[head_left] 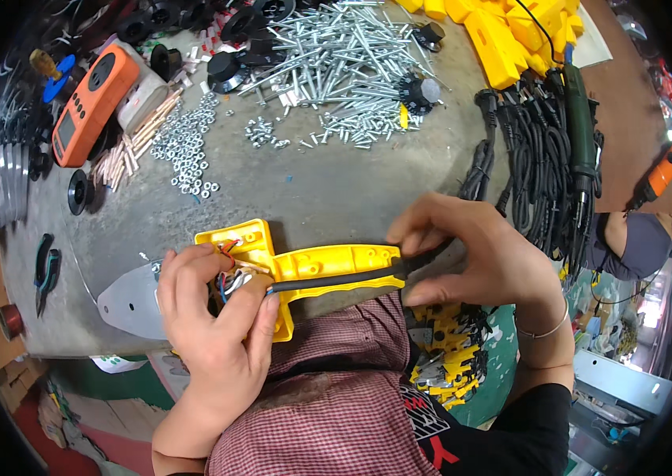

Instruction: Assembling the internal components, wiring, and housing of a small handheld power tool, including screw driving and soldering.

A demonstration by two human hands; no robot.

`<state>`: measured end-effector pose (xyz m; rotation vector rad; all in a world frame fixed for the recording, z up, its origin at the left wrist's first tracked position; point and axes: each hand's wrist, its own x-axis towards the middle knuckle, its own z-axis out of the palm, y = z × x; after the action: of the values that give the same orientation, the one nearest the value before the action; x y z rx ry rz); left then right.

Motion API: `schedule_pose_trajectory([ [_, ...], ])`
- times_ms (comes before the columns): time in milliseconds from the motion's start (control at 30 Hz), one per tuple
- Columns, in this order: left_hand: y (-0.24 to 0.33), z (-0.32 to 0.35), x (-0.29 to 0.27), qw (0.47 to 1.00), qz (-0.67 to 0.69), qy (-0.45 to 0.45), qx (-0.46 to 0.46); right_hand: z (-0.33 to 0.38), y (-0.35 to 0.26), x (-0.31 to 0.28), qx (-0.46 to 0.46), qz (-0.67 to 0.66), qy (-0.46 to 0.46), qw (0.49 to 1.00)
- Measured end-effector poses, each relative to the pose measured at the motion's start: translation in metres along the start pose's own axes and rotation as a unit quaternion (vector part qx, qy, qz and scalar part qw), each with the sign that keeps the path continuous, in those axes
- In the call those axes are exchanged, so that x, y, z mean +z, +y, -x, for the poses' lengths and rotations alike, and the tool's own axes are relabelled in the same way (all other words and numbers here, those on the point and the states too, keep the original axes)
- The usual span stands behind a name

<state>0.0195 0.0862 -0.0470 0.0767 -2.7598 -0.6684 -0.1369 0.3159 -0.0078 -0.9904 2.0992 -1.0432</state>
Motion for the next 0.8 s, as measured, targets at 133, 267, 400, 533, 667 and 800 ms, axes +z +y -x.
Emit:
schedule_pose_trajectory([
  [133, 0.000, 0.000, 0.005, 1.000, -0.004, 0.009, 0.004, -0.032, -0.007, 0.016, -0.022, 0.048, -0.130, 0.990],
  [267, 0.005, 0.007, 0.006, 0.999, -0.048, 0.017, -0.004, -0.045, -0.016, 0.012, 0.092, -0.046, -0.223, 0.969],
  [400, 0.002, 0.006, 0.005, 0.999, -0.047, -0.006, 0.007, -0.059, -0.019, 0.008, 0.179, -0.076, -0.267, 0.944],
  [533, 0.000, 0.002, 0.001, 0.999, -0.017, -0.021, 0.017, -0.069, -0.012, 0.008, 0.228, -0.111, -0.342, 0.905],
  [667, -0.003, 0.001, -0.002, 0.999, 0.023, -0.023, 0.030, -0.074, -0.011, 0.011, 0.217, -0.149, -0.372, 0.890],
  [800, -0.004, 0.010, -0.002, 1.000, 0.021, -0.020, 0.010, -0.081, -0.008, 0.030, 0.212, -0.138, -0.371, 0.894],
])
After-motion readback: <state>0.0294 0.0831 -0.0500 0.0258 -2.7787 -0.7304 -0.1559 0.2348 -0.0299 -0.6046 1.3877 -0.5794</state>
